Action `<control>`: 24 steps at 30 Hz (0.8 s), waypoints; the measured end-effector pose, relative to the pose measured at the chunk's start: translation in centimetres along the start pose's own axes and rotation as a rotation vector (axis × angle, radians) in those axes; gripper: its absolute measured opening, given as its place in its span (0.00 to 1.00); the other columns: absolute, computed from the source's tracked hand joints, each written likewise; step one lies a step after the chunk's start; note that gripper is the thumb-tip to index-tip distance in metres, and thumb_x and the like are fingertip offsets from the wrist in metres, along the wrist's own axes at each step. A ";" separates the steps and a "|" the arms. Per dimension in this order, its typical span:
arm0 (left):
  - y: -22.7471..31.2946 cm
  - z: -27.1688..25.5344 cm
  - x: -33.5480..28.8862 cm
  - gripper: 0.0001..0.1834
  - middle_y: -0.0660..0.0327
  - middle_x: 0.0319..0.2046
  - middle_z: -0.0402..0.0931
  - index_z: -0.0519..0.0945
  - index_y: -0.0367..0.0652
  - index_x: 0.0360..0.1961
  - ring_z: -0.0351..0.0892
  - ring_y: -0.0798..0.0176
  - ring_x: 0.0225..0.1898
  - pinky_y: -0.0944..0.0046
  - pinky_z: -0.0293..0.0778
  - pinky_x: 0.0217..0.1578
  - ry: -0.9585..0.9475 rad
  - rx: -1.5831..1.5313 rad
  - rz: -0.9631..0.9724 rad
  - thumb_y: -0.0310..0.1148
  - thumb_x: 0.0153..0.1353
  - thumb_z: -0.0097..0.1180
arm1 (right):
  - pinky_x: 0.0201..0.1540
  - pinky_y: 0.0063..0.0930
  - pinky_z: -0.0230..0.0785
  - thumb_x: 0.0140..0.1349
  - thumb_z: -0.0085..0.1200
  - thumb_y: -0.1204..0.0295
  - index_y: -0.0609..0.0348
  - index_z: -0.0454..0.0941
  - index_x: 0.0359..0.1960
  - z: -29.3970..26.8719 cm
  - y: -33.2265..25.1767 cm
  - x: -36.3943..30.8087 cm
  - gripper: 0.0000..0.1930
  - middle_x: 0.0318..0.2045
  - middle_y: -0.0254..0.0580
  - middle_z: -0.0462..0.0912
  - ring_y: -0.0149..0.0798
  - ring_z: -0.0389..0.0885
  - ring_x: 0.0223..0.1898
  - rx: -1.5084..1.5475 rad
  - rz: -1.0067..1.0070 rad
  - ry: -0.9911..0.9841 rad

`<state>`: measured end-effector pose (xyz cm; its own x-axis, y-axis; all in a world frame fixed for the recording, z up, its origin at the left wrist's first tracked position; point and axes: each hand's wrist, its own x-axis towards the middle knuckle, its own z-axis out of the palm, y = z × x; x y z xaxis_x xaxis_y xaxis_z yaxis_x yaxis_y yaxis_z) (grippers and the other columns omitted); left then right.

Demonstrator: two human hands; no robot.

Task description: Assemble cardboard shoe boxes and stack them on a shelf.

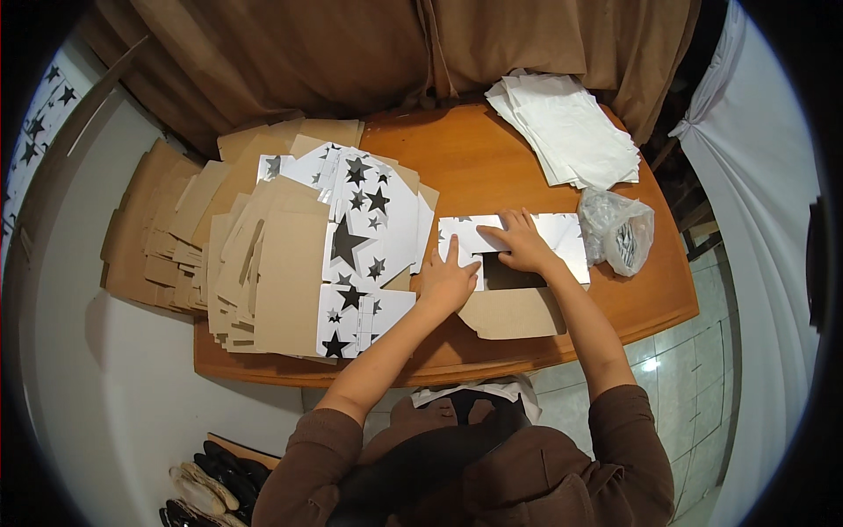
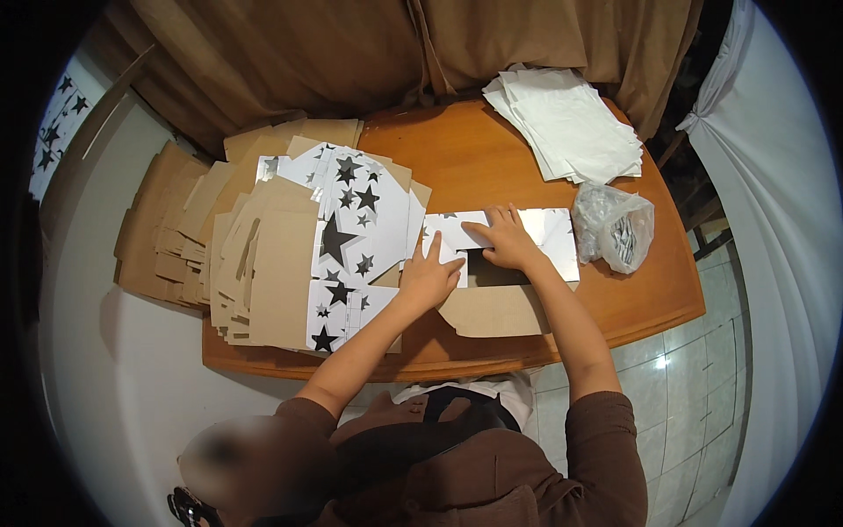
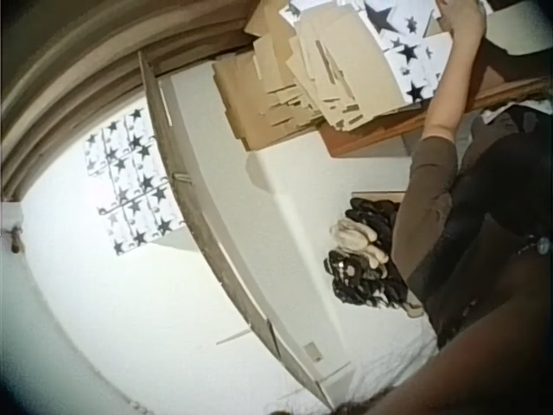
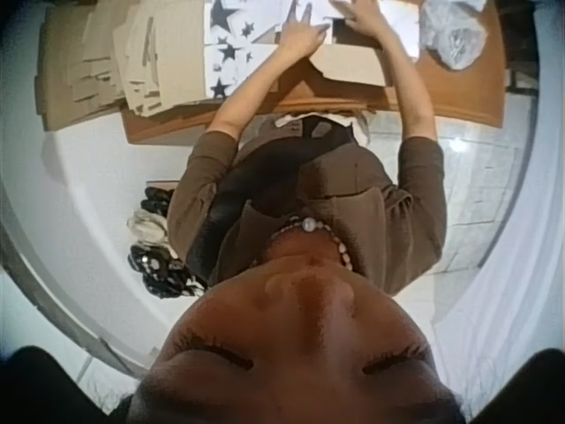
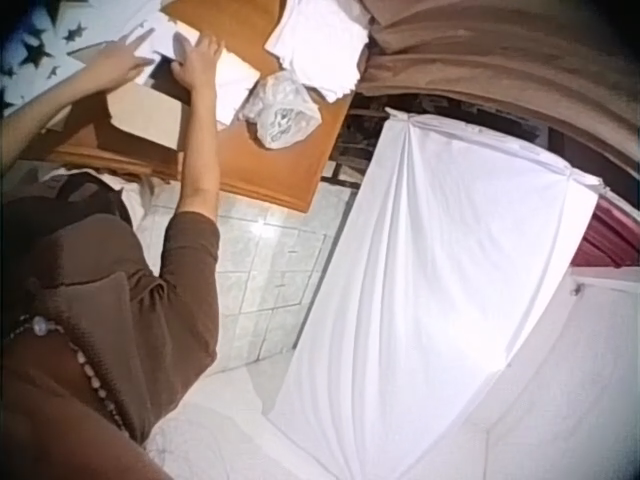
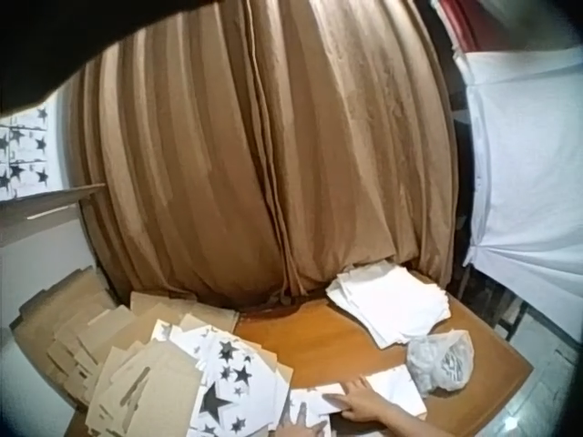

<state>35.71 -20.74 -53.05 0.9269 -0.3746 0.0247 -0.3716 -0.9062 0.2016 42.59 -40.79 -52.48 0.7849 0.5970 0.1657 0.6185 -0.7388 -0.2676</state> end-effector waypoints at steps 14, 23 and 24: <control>2.4 1.4 1.3 0.51 0.37 0.63 0.43 0.54 0.45 0.63 0.56 0.32 0.58 0.42 0.62 0.53 0.270 -0.095 -0.305 0.46 0.41 0.69 | 0.65 0.61 0.38 0.42 0.61 0.73 0.40 0.71 0.55 0.1 0.0 -0.2 0.33 0.54 0.54 0.65 0.53 0.59 0.61 0.049 0.021 0.006; 2.8 1.1 1.7 0.52 0.44 0.66 0.42 0.55 0.51 0.66 0.60 0.34 0.56 0.41 0.65 0.49 0.281 -0.277 -0.443 0.42 0.39 0.69 | 0.65 0.66 0.34 0.43 0.63 0.70 0.40 0.72 0.53 -0.1 0.2 -0.6 0.30 0.56 0.56 0.64 0.53 0.58 0.62 0.046 -0.046 0.026; 2.8 1.2 1.6 0.52 0.44 0.66 0.42 0.55 0.51 0.66 0.60 0.34 0.56 0.41 0.65 0.49 0.281 -0.276 -0.452 0.42 0.39 0.69 | 0.65 0.66 0.33 0.43 0.63 0.70 0.40 0.71 0.53 -0.1 0.3 -0.6 0.30 0.56 0.56 0.64 0.54 0.58 0.62 0.045 -0.058 0.030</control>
<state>36.08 -24.15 -53.57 0.9823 0.1364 0.1281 0.0552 -0.8652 0.4984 42.33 -41.40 -52.56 0.7492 0.6280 0.2105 0.6610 -0.6883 -0.2987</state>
